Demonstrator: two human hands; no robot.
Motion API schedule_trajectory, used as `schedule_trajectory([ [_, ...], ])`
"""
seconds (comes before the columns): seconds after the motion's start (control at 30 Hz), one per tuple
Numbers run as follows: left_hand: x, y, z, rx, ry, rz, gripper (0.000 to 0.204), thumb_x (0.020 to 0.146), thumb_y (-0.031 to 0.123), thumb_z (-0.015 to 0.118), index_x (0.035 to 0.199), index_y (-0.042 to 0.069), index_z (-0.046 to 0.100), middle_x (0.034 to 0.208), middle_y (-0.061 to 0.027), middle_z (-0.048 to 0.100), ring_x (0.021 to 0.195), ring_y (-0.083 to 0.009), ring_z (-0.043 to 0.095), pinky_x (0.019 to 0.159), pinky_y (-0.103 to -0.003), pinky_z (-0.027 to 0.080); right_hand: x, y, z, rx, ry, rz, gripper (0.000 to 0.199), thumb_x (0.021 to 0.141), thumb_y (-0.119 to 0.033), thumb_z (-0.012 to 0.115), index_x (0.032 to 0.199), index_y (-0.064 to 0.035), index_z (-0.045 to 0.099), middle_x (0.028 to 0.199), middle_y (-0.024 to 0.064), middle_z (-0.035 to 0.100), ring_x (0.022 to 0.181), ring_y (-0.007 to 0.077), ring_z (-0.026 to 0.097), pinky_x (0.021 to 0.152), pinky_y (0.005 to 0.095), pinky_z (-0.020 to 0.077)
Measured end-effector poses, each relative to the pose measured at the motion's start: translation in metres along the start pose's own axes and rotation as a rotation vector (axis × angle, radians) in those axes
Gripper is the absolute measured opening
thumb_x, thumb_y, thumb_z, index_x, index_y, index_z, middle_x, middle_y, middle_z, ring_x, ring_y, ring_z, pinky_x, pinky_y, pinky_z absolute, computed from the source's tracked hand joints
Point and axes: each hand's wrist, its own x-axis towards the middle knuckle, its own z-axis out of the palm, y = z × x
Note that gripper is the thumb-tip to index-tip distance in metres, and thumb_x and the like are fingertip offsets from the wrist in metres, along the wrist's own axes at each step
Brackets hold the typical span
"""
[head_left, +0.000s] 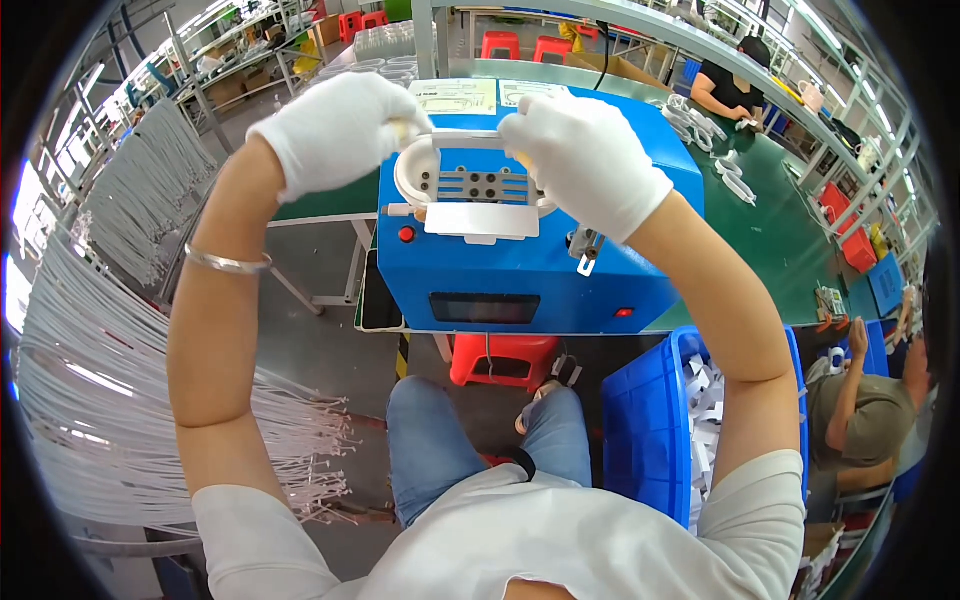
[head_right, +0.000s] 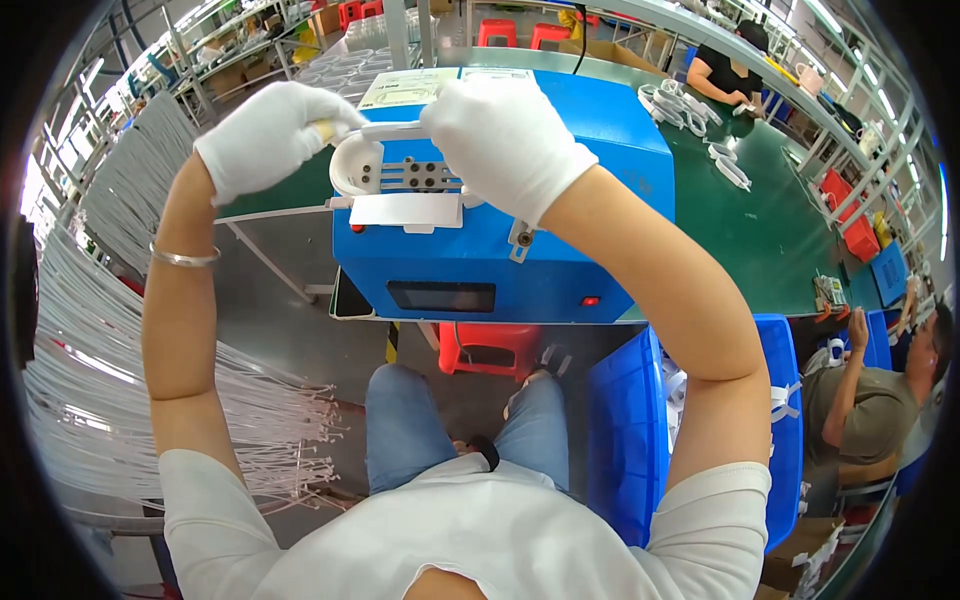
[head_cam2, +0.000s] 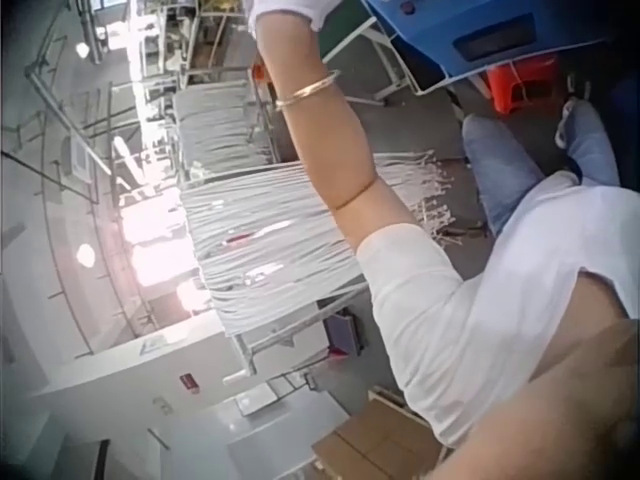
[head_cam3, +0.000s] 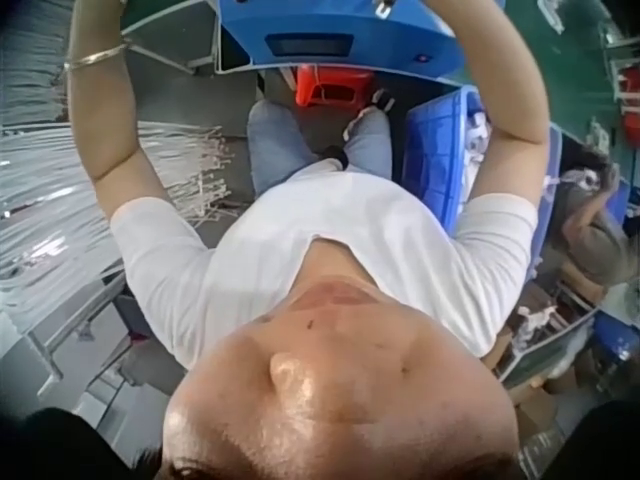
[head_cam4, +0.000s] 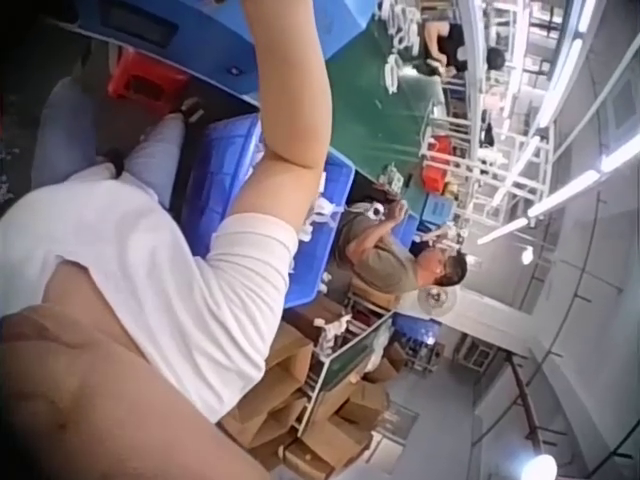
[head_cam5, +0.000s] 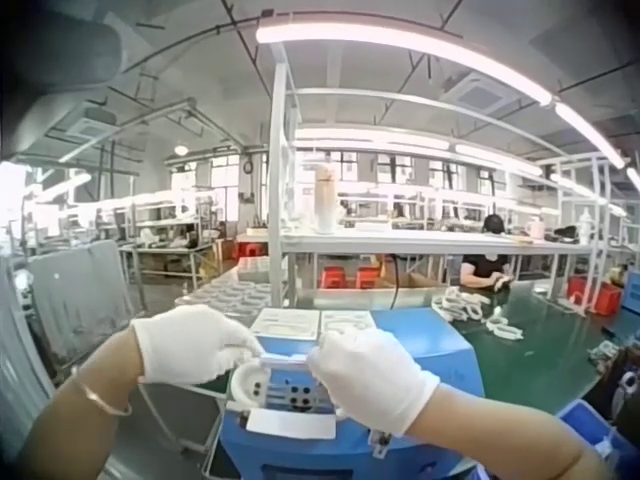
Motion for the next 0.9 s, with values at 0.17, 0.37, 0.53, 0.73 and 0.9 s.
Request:
schedule_trajectory([
  [0.17,-0.003,0.019,0.048,0.101,0.453,0.229,0.022,0.077,0.013,0.066,0.098,0.005,0.067,0.09,-0.0131,0.064,0.085,-0.0318,0.062,0.077,-0.039,0.05,0.006,0.003,-0.001,0.138,-0.17,0.167,0.013,0.079,-0.01,0.066,0.092,-0.006,0.066,0.087,0.0103,0.062,0.082,0.0256,0.062,0.073,0.0355,0.053],
  [0.37,0.001,0.011,0.061,0.106,0.575,0.261,0.013,0.075,0.011,0.066,0.086,0.005,0.068,0.085,-0.0117,0.063,0.079,-0.0284,0.061,0.075,-0.038,0.05,0.012,0.03,0.017,0.828,-0.365,0.558,0.03,0.089,-0.026,0.061,0.113,-0.0067,0.062,0.104,0.0101,0.064,0.093,0.0183,0.061,0.087,0.0316,0.0514],
  [0.53,0.005,0.005,0.061,0.229,0.68,0.26,0.027,0.076,0.011,0.064,0.103,0.007,0.064,0.086,-0.0123,0.063,0.081,-0.0278,0.061,0.075,-0.038,0.05,0.016,0.005,0.013,1.191,-0.086,0.742,0.027,0.091,-0.022,0.06,0.112,-0.0063,0.064,0.099,0.0087,0.065,0.093,0.0169,0.061,0.084,0.0292,0.052],
  [0.73,0.005,0.011,0.055,-0.096,0.225,-0.103,0.032,0.084,0.012,0.06,0.116,0.006,0.057,0.092,-0.0166,0.067,0.083,-0.0275,0.067,0.078,-0.037,0.053,0.014,0.008,0.017,0.762,-0.03,0.304,0.015,0.086,-0.008,0.063,0.1,-0.0047,0.068,0.09,0.0055,0.063,0.079,0.0142,0.058,0.074,0.0259,0.0505],
  [0.9,0.005,0.008,0.061,-0.107,0.296,-0.036,0.028,0.085,0.011,0.058,0.112,0.005,0.058,0.089,-0.0167,0.067,0.071,-0.0247,0.068,0.069,-0.034,0.056,0.015,0.013,0.017,0.581,0.103,0.106,0.012,0.083,-0.002,0.062,0.095,-0.0041,0.066,0.084,0.0069,0.06,0.072,0.0165,0.056,0.069,0.0256,0.0491],
])
